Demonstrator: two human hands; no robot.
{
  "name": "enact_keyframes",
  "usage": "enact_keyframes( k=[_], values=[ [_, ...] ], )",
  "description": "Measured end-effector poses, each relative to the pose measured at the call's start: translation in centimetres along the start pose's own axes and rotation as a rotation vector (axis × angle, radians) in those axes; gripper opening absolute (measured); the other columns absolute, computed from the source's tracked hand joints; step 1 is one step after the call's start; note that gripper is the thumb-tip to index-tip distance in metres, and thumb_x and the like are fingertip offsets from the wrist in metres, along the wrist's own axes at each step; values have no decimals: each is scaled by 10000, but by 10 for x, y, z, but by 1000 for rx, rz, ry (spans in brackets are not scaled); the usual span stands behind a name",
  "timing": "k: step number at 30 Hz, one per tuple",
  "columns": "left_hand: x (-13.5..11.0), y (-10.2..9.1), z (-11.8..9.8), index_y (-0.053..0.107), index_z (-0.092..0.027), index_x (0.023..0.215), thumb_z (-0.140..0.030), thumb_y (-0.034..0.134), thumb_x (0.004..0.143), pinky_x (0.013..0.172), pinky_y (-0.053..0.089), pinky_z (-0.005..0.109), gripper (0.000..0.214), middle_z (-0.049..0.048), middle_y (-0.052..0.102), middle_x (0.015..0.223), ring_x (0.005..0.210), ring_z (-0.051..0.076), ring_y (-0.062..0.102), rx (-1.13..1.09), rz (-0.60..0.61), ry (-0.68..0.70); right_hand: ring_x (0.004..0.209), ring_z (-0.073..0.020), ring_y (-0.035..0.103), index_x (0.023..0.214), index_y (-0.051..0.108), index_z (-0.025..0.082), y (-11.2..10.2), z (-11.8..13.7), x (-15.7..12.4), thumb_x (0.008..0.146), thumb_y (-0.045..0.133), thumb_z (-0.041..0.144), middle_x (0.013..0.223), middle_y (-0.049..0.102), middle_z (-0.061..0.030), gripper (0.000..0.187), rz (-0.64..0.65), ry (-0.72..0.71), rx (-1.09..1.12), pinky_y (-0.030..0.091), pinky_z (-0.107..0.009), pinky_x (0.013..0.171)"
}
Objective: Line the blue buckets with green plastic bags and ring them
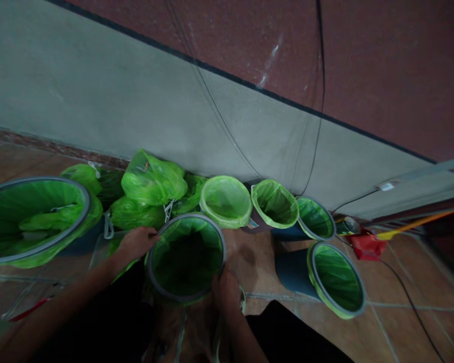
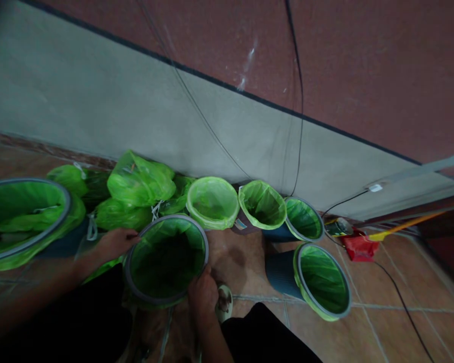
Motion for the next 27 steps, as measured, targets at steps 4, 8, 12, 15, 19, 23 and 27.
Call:
enact_keyframes(
  k=[4,8,12,15,19,23,27],
  values=[
    [-2,1,-2,727,-148,889,-362,457,903,655,379,276,344,78,736,829,776,208,653,27,-18,3,989,-307,726,1308,522,-37,5,-2,5,934,430,133,1016,732,-258,420,1,-22,27,525,-342,791],
    [0,5,0,739,-159,890,-317,487,859,643,389,269,298,69,736,816,744,197,651,26,7,1,943,-299,735,1321,491,-61,11,-3,6,911,422,70,996,735,-252,436,16,-19,90,512,-316,726],
    [2,10,6,752,-172,885,-306,500,834,666,420,276,290,75,746,827,759,202,666,-2,19,12,894,-286,738,1284,518,-38,16,-5,3,911,402,71,991,734,-249,406,18,-20,180,497,-304,669],
    [2,11,8,751,-185,827,-329,506,832,677,431,286,285,73,745,792,755,211,673,-25,1,-4,898,-307,731,1281,522,-35,15,-5,4,885,400,68,951,736,-248,427,-2,-18,236,499,-324,676],
    [2,11,6,730,-189,717,-311,547,795,680,449,305,234,76,725,713,748,243,686,-64,-15,-45,902,-316,726,1266,538,-31,15,-4,4,852,414,74,944,738,-238,445,-29,-27,331,511,-341,708],
    [10,6,5,742,-196,804,-338,570,781,710,500,294,224,58,765,814,786,229,711,-295,-83,-38,945,-274,721,1221,577,32,32,-11,-14,877,438,126,1051,732,-216,382,-12,-29,434,514,-315,778],
    [20,-2,15,650,-146,1206,-451,503,830,793,550,312,506,105,754,1122,911,227,723,-546,-208,-57,902,-230,724,1021,683,119,41,-22,-31,959,413,257,941,753,-148,309,132,-117,420,499,-267,735]
  ],
)
Point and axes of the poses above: each hand's wrist, its own x-axis towards the middle knuckle, its own y-axis out of the palm, z = x × y, the point moved 3 cm from there along x, towards the middle knuckle
